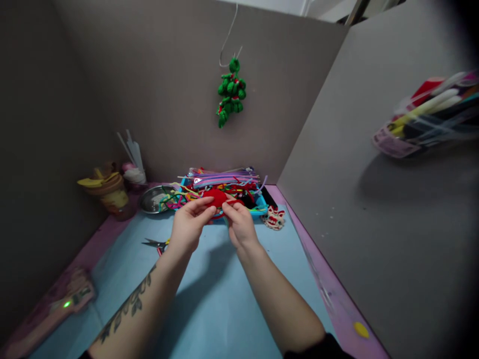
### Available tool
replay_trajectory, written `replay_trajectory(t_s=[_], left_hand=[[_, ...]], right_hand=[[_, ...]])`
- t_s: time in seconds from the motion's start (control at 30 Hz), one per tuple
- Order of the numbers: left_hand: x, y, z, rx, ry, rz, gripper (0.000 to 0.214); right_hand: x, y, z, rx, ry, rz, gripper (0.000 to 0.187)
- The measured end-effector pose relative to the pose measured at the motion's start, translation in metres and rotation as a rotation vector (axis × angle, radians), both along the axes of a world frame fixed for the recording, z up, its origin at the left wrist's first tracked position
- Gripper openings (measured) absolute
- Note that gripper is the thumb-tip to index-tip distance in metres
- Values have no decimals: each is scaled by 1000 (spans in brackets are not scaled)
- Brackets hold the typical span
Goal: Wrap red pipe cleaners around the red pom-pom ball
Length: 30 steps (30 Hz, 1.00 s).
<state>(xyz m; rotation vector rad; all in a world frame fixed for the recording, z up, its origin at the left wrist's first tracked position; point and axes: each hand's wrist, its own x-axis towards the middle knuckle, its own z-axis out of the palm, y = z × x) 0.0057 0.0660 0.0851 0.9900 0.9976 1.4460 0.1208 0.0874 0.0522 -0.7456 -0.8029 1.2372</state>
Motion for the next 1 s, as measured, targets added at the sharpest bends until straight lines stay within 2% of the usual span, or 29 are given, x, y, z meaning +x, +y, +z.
replay_trajectory(t_s=[0.27, 0.43, 0.57, 0.8, 1.0], left_hand=[[2, -1, 4, 23, 21, -24, 39], [5, -3, 8, 42, 34, 5, 52], [6, -3, 9, 52, 34, 16, 60], [3, -4, 9, 46, 65, 8, 61], [-2, -2, 8, -6, -25, -52, 66]], right_hand=[[-1, -2, 4, 23, -52, -111, 18], [-1, -5, 3, 53, -167, -177, 17], [-1, -6, 5, 63, -188, -180, 16], [0, -8, 6, 104, -188, -165, 15], [0, -11, 8, 111, -262, -211, 13]])
